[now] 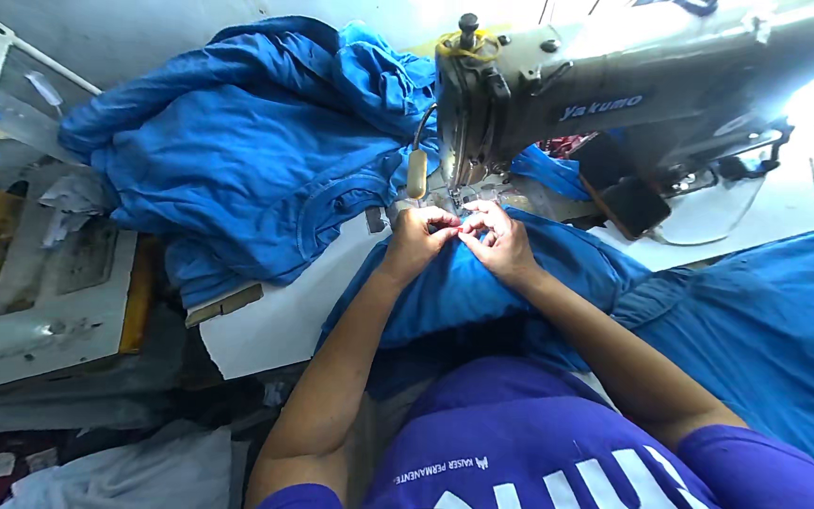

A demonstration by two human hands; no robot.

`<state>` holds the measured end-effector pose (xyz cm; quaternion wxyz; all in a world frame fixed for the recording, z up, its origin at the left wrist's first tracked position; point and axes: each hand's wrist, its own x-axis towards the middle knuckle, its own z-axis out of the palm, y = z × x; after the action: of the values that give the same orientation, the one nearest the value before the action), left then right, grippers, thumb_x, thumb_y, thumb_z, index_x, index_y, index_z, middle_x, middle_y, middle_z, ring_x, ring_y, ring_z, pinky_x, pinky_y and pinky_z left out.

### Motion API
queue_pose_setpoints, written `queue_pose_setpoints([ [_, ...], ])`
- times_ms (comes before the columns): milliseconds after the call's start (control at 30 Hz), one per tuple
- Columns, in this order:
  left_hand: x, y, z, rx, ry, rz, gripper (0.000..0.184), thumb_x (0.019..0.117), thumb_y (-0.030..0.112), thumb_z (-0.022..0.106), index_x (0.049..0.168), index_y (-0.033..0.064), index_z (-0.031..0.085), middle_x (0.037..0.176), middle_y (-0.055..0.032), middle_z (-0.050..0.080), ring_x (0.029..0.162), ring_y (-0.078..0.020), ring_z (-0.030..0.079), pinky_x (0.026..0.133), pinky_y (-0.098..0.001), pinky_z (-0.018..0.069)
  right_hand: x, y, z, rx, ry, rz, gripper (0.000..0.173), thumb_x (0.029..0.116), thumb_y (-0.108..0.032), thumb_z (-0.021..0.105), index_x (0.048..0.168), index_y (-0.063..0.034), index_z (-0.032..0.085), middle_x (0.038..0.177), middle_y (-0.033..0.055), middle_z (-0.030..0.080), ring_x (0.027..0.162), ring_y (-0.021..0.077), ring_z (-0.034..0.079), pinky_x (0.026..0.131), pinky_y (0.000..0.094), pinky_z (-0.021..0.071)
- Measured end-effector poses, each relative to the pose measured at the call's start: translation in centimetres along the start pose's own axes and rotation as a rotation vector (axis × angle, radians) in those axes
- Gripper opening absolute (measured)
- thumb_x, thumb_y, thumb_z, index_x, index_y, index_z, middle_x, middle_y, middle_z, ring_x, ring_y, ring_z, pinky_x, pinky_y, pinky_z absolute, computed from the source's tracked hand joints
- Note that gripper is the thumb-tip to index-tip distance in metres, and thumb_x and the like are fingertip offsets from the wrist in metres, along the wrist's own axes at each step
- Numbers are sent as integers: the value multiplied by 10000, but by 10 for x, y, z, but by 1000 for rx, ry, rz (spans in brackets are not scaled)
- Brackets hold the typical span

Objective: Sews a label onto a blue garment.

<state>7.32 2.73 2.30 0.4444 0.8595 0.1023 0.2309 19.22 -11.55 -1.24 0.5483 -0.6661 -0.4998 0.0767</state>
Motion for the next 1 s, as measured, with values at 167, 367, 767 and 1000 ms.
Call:
queue_pose_setpoints([
  [167, -3, -2, 3, 177, 18, 189, 71, 886, -25, 699, 914, -30, 764, 871, -154, 732, 869, -239, 706, 858, -365, 560, -3, -4, 1, -82, 31, -33, 348, 893, -32, 694, 1232, 10, 625, 946, 72, 747, 708, 105, 674, 572, 241, 528],
  [367, -5, 1, 8, 456, 39, 228, 101, 933, 52, 684, 887, -4, 755, 877, -146, 703, 901, -308, 692, 804, -421, 567, 0, -4, -4, -192, -22, -124, 195, 898, -29, 637, 1047, 3, 759, 909, 121, 741, 732, 168, 695, 635, 304, 563],
  [767, 8, 6, -4, 327, -153, 116, 102, 940, 76, 683, 939, -5, 745, 958, -166, 688, 994, -337, 648, 890, -482, 524, 20, -8, -27, -169, -270, 4, 172, 927, -107, 628, 891, -18, 771, 788, 87, 735, 712, 167, 696, 692, 390, 564],
  [1000, 16, -14, -4, -216, -216, -48, 92, 963, 17, 627, 953, -31, 706, 865, -29, 705, 753, 12, 628, 731, -176, 528, 24, 5, -33, 354, -280, 251, 84, 950, 3, 656, 917, 7, 733, 745, -25, 737, 609, -29, 643, 598, 149, 544],
])
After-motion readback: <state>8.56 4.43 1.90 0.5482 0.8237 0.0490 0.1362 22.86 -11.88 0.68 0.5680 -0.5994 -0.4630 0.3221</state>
